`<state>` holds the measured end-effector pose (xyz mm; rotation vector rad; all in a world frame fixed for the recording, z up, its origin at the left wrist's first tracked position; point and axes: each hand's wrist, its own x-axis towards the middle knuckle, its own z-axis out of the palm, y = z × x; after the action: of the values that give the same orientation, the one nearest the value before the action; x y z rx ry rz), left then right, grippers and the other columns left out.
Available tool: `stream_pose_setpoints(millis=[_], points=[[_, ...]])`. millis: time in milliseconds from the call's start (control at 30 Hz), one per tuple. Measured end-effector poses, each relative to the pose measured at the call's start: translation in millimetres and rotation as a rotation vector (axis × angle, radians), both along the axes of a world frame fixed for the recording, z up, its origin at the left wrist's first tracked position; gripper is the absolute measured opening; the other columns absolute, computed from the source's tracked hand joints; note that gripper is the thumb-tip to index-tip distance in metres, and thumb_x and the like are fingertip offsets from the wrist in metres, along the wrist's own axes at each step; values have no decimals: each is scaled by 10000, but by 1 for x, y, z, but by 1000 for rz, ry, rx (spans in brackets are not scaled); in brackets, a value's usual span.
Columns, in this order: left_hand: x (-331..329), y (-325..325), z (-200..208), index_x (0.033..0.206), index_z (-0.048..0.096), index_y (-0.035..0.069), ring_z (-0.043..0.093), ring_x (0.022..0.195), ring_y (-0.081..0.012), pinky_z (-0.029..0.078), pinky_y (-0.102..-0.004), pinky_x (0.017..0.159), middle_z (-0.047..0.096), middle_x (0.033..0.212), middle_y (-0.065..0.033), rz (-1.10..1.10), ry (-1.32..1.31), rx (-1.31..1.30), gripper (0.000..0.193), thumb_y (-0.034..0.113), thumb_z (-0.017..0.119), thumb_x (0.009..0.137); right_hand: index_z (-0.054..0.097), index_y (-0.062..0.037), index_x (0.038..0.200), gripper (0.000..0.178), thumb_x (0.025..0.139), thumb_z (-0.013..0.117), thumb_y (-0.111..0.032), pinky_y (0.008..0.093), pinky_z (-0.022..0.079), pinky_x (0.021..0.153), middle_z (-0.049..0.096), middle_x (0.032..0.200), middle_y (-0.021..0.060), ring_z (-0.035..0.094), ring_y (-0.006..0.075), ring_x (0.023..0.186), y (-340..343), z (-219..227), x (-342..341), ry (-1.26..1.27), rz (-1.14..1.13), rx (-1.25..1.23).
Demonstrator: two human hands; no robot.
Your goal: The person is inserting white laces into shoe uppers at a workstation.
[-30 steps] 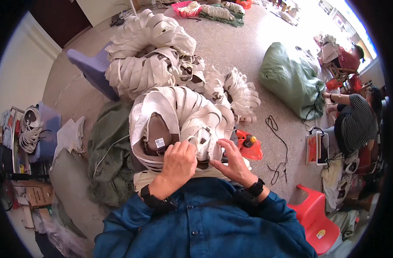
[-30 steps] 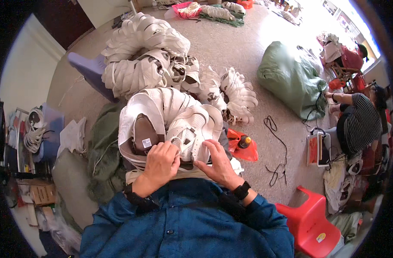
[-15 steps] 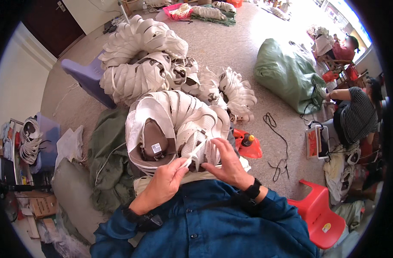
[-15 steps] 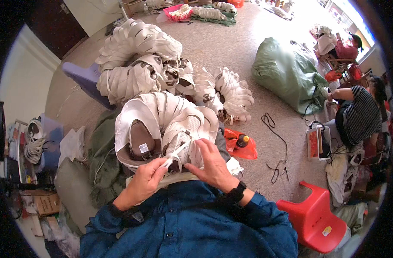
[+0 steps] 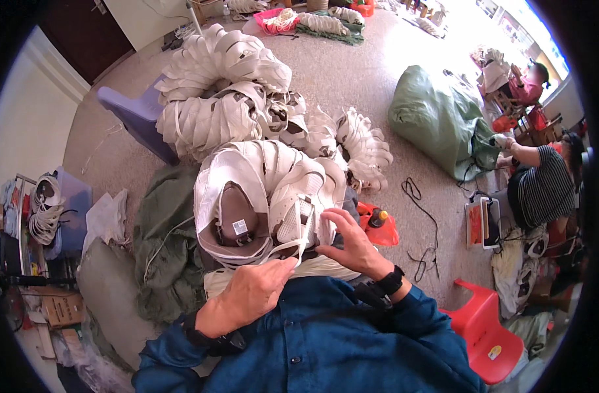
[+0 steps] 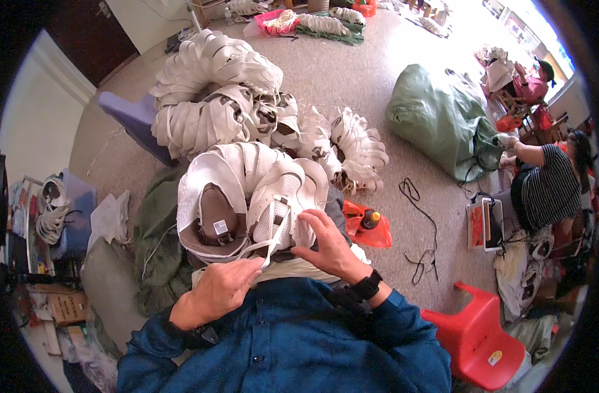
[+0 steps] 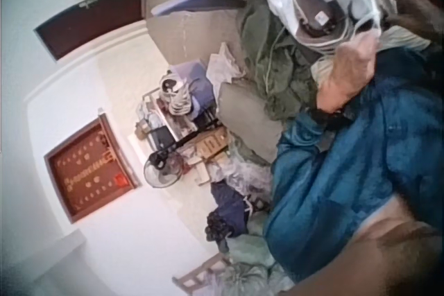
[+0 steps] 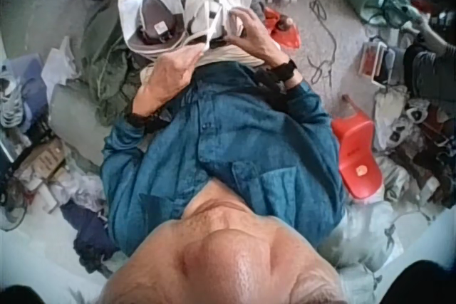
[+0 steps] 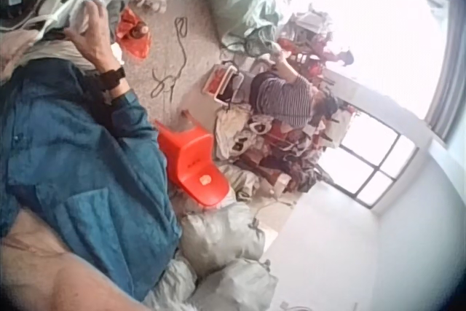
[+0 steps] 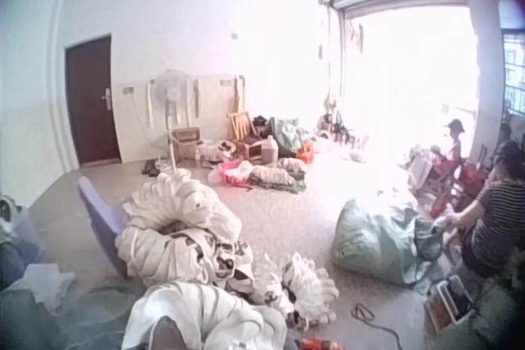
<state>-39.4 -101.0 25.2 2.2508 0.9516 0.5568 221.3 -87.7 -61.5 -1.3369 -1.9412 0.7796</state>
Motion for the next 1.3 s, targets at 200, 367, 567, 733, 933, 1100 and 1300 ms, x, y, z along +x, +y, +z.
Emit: stream_pose_setpoints(millis=[200,367,567,733,933,1100,1300], points=[[9,-3,37,1235,618,-16,696,822,-347,556,-403,703,702,957,-188,-62,-14,49,339,7,649,898,621,8,1147,217,939,614,-55,307,537,797,677,1029,108,667,202,905,-18,-8,16,275,-212,-193],[3,-2,72,1250,613,23,684,806,-344,540,-409,673,693,942,-170,-226,-94,-229,349,8,649,903,654,-2,1049,141,965,595,-99,306,527,730,674,845,100,649,160,773,-32,-8,16,566,-121,-529],[-4,2,115,1205,708,52,676,696,-269,520,-343,614,704,861,-112,-463,-160,-388,329,-15,671,885,649,16,1035,160,950,596,-108,354,532,720,677,815,156,670,256,751,-28,2,16,231,-58,-332],[-12,3,131,1271,676,18,663,695,-251,505,-344,590,708,884,-101,-693,-313,-486,357,18,653,914,644,15,1072,170,978,569,-105,318,539,693,693,831,113,672,195,737,-21,1,14,275,-177,-315],[7,-9,138,1162,680,-39,668,644,-291,512,-352,547,675,784,-130,-805,-497,-452,301,-6,635,866,569,18,1225,242,1035,498,-114,300,601,782,705,999,105,713,172,844,-4,21,-14,1039,-25,-908],[7,-21,139,1192,670,-37,659,653,-272,529,-352,572,688,845,-135,-887,-531,-454,298,27,589,912,554,43,1211,249,1056,480,-138,373,584,896,672,1133,141,693,221,969,8,31,-38,1391,-221,-976],[-2,-11,127,1192,679,-9,714,747,-286,550,-339,612,720,925,-169,-832,-398,-470,290,48,613,914,506,31,1243,264,1050,495,-148,402,573,940,655,1158,161,684,244,1003,14,26,-49,1595,-171,-1046]])
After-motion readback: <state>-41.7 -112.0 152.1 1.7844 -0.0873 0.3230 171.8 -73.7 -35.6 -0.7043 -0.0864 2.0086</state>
